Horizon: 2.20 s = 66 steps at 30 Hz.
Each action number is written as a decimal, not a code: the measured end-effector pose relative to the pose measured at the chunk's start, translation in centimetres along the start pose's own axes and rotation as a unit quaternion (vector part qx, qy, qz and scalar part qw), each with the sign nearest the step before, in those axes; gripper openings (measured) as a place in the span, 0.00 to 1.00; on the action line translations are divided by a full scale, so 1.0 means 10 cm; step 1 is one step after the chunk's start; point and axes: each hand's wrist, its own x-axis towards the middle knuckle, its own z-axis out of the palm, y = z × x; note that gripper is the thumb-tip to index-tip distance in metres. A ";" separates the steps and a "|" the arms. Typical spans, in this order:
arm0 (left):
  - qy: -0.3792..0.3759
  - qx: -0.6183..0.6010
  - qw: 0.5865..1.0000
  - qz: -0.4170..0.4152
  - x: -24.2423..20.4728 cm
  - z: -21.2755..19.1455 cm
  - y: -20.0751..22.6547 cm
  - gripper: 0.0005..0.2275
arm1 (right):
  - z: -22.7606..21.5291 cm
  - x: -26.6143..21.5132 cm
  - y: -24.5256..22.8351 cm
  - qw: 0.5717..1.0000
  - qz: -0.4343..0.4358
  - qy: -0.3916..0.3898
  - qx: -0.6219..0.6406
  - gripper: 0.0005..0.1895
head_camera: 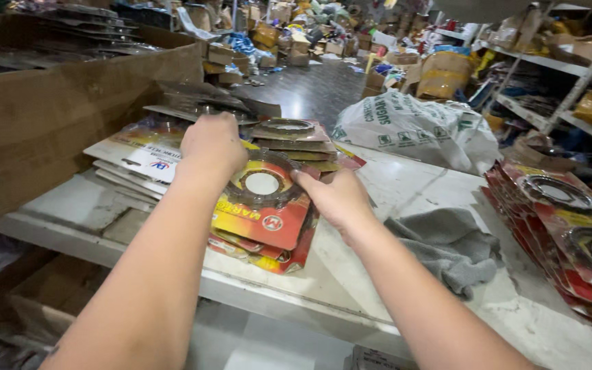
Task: The person wipes the plastic packaging of clutch fiber parts with a gray cloth on a cluttered workbench. They handle multiple packages one at a time, wiping each surface and placing them back on the bench.
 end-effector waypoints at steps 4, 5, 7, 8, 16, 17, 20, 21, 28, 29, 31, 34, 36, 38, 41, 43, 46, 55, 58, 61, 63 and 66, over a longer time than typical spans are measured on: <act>-0.027 -0.047 0.998 -0.010 0.03 -0.18 0.14 0.20 | -0.18 0.05 0.07 0.994 0.109 -0.013 0.031 0.23; -0.033 -0.058 0.998 -0.006 0.03 -0.19 0.19 0.20 | -0.25 0.06 0.09 0.993 0.118 0.006 0.022 0.24; -0.041 -0.078 0.996 0.002 0.04 -0.16 0.29 0.19 | -0.45 0.09 0.15 0.990 0.134 0.044 0.005 0.27; -0.059 -0.092 0.994 0.004 0.02 -0.10 0.35 0.21 | -0.58 0.09 0.20 0.985 0.159 0.035 0.055 0.26; 0.183 -0.330 0.916 0.134 -0.31 1.03 1.10 0.25 | -1.45 -0.07 0.66 0.927 0.159 0.019 0.339 0.22; 0.268 -0.355 0.883 0.153 -0.32 1.15 1.24 0.30 | -1.55 -0.09 0.77 0.923 0.159 0.032 0.348 0.24; -0.265 -0.802 0.532 -0.055 -0.25 1.25 1.61 0.16 | -1.70 -0.14 1.03 0.918 0.131 0.095 0.362 0.25; -0.279 -0.808 0.516 -0.051 -0.23 1.24 1.68 0.16 | -1.72 -0.11 1.11 0.920 0.103 0.130 0.355 0.24; -0.259 -0.821 0.503 -0.076 -0.45 1.25 1.83 0.19 | -2.02 -0.45 1.68 0.931 -0.123 0.101 -0.329 0.21; -0.249 -0.814 0.514 -0.103 -0.50 1.27 1.83 0.20 | -2.08 -0.55 1.70 0.927 -0.067 0.093 -0.357 0.22; -0.229 -0.811 0.536 -0.057 -0.63 1.32 1.79 0.19 | -2.18 -0.72 1.68 0.911 0.039 0.074 -0.404 0.23; -0.222 -0.787 0.573 -0.055 -0.81 1.45 1.81 0.19 | -2.30 -0.84 1.58 0.906 0.016 0.205 -0.369 0.20; -0.206 -0.778 0.590 -0.055 -0.90 1.54 1.80 0.20 | -2.32 -0.79 1.46 0.923 -0.039 0.258 -0.281 0.18; -0.177 -0.783 0.596 -0.038 -0.95 1.61 1.79 0.21 | -2.29 -0.66 1.32 0.915 -0.104 0.318 -0.224 0.17; -0.164 -0.784 0.599 0.019 -0.97 1.67 1.79 0.20 | -2.06 -0.41 1.11 0.888 -0.166 0.383 -0.191 0.18; -0.139 -0.757 0.637 0.032 -0.96 1.68 1.80 0.17 | -1.73 -0.28 0.99 0.880 -0.197 0.387 -0.194 0.18; -0.113 -0.738 0.666 0.014 -0.94 1.67 1.78 0.21 | -1.12 -0.24 0.84 0.933 -0.125 0.270 -0.205 0.14; -0.082 -0.709 0.700 -0.033 -0.94 1.66 1.71 0.24 | -1.25 -0.56 0.61 0.894 -0.089 0.091 -0.430 0.14; -0.105 -0.713 0.693 -0.013 -0.94 1.66 1.74 0.24 | -1.22 -0.40 0.65 0.891 -0.022 0.151 -0.426 0.15; -0.123 -0.732 0.671 -0.008 -0.94 1.68 1.74 0.25 | -1.01 -0.28 0.77 0.938 -0.014 0.160 -0.307 0.17; -0.119 -0.730 0.673 -0.006 -0.91 1.66 1.73 0.24 | -0.94 -0.26 0.83 0.960 -0.082 0.152 -0.220 0.21; -0.113 -0.713 0.692 -0.012 -0.93 1.68 1.73 0.22 | -1.06 -0.41 0.90 0.979 -0.123 0.012 -0.165 0.20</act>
